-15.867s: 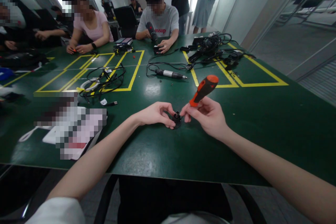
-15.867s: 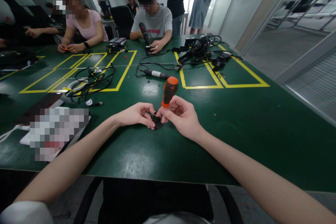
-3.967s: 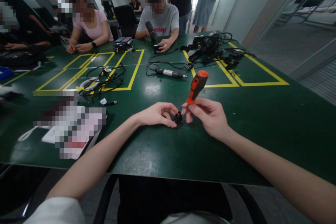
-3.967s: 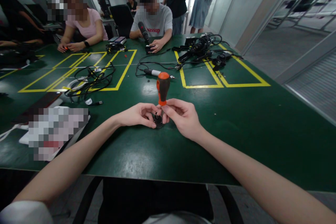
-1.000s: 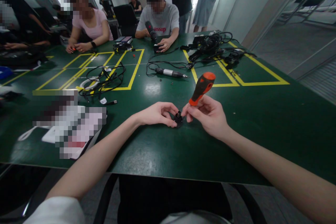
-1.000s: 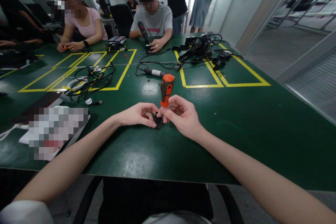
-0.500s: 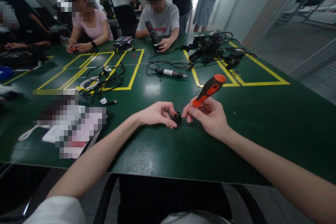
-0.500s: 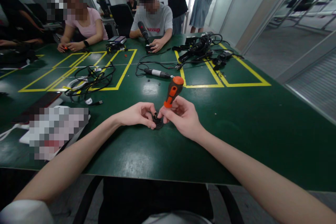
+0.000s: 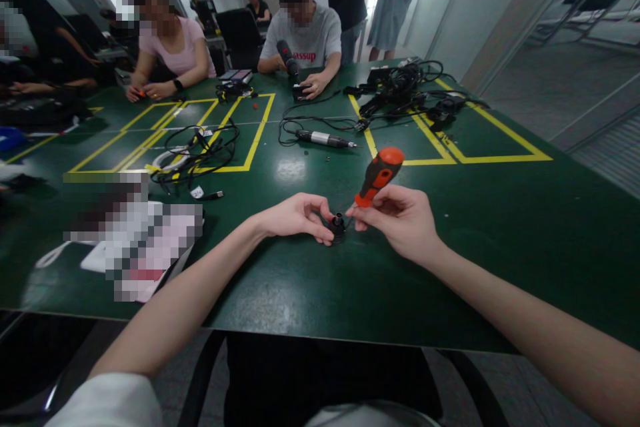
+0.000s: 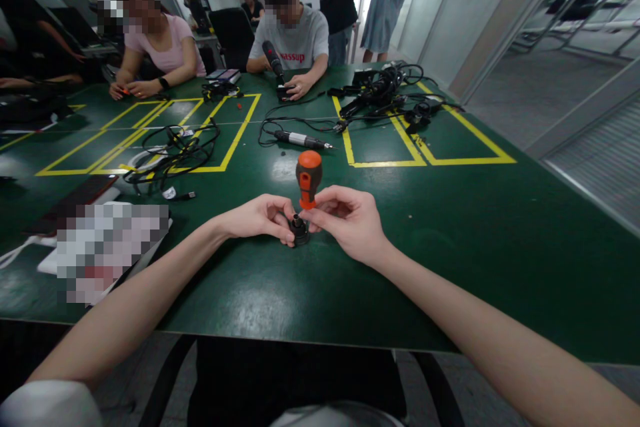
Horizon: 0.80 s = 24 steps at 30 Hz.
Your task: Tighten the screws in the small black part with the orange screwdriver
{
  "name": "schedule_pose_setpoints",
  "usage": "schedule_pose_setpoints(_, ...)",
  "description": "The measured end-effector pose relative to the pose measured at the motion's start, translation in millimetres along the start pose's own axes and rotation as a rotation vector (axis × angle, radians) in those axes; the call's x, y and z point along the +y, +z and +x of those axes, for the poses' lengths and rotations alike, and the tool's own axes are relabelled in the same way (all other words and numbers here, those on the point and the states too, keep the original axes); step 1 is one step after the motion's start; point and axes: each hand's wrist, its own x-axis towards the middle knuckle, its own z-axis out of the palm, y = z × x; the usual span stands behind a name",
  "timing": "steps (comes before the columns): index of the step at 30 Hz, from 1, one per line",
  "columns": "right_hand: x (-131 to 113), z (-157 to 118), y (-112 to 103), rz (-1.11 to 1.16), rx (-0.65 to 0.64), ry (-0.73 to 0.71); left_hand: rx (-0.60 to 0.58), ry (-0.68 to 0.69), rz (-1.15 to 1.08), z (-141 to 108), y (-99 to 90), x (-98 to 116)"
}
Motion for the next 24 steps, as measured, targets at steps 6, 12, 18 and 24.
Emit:
schedule_pose_setpoints(6, 0.4, -0.4, 1.1, 0.038, -0.064, 0.003, 0.003, 0.002, 0.011, -0.2, -0.1, -0.5)
schedule_pose_setpoints(12, 0.5, -0.9, 1.9, 0.073, -0.069, -0.020, -0.013, 0.055, 0.034, 0.4, 0.2, -0.3)
schedule_pose_setpoints(18, 1.6, -0.1, -0.2, 0.019, -0.060, -0.002, -0.016, 0.077, 0.016, 1.0, 1.0, 1.3)
schedule_pose_setpoints(24, 2.5, -0.6, -0.7, 0.058, -0.085, 0.016, -0.018, 0.068, 0.001, 1.1, 0.8, 1.0)
